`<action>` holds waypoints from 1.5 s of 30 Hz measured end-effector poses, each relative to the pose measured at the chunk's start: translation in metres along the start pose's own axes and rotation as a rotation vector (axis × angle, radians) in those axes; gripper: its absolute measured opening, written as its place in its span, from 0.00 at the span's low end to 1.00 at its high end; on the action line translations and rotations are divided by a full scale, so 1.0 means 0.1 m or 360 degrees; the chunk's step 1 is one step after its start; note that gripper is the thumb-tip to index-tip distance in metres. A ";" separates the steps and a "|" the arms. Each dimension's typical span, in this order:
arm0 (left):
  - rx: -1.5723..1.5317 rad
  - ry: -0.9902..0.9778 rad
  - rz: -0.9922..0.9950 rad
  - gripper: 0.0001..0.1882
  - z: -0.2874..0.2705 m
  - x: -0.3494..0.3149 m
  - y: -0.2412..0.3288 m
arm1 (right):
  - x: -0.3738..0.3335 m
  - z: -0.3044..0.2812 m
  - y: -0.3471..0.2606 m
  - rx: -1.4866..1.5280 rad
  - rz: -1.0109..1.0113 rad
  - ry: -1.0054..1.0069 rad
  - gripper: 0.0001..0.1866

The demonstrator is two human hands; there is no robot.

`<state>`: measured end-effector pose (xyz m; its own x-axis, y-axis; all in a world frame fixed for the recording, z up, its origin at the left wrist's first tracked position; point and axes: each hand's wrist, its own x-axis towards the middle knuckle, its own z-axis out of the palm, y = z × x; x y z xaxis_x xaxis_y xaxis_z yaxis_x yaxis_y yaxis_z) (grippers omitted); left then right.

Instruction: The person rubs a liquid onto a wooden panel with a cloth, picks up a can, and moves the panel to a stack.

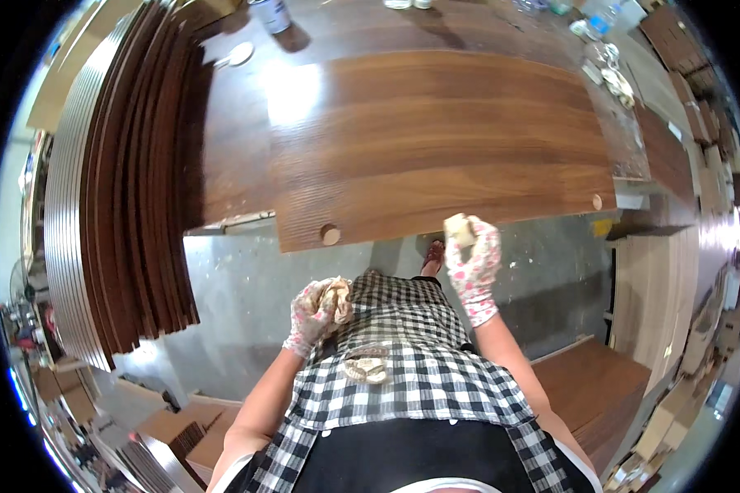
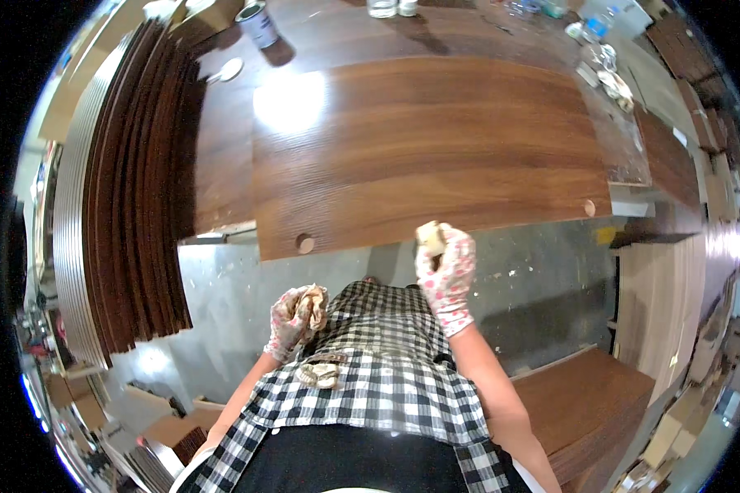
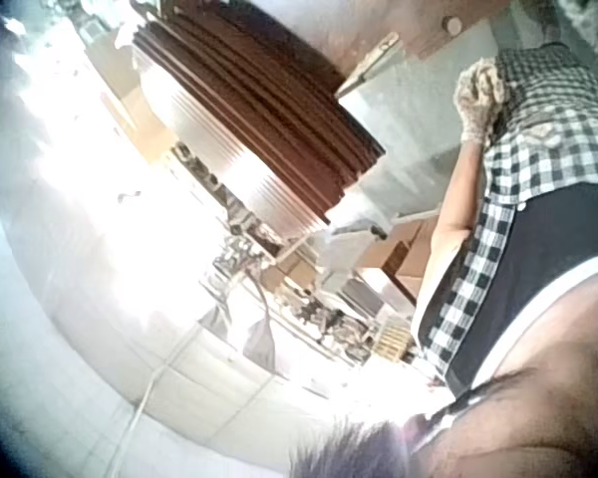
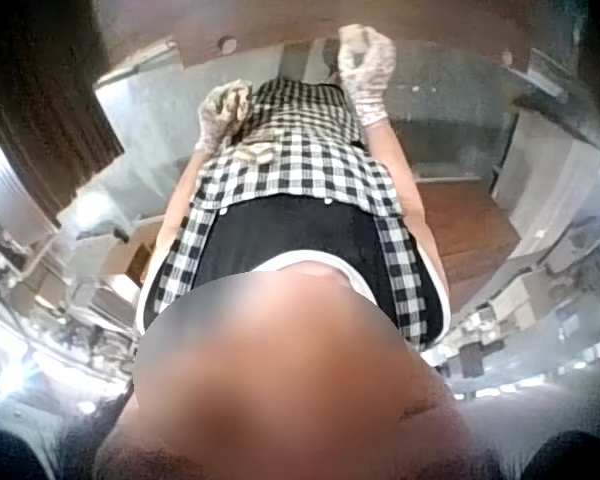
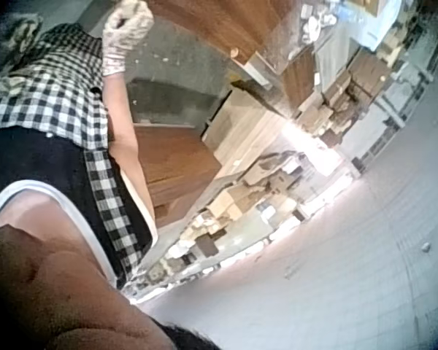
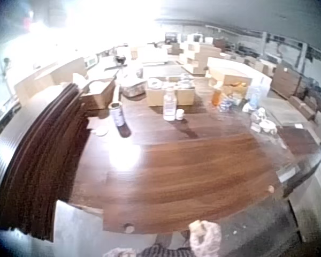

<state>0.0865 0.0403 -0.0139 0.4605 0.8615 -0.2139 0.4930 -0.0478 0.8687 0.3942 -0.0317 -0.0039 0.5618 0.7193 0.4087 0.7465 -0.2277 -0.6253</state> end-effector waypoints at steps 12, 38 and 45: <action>-0.0155 0.0308 -0.0338 0.14 -0.72 -1.02 -0.91 | -0.57 1.64 -2.41 0.0059 -0.1000 -0.0995 0.14; -0.0091 0.0424 -0.0362 0.15 -0.84 -1.18 -1.92 | -0.44 1.90 -2.87 -0.0299 -0.1159 -0.1616 0.26; -0.0213 0.0657 -0.0528 0.16 -0.74 -1.50 -2.05 | 0.93 2.82 -2.67 -0.0285 -0.1150 -0.1229 0.09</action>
<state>-0.1382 -0.0418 -0.1267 -0.0450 0.9476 -0.3162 0.4519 0.3016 0.8395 0.1467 0.2812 0.0132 -0.3647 0.9283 0.0728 0.8884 0.3704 -0.2713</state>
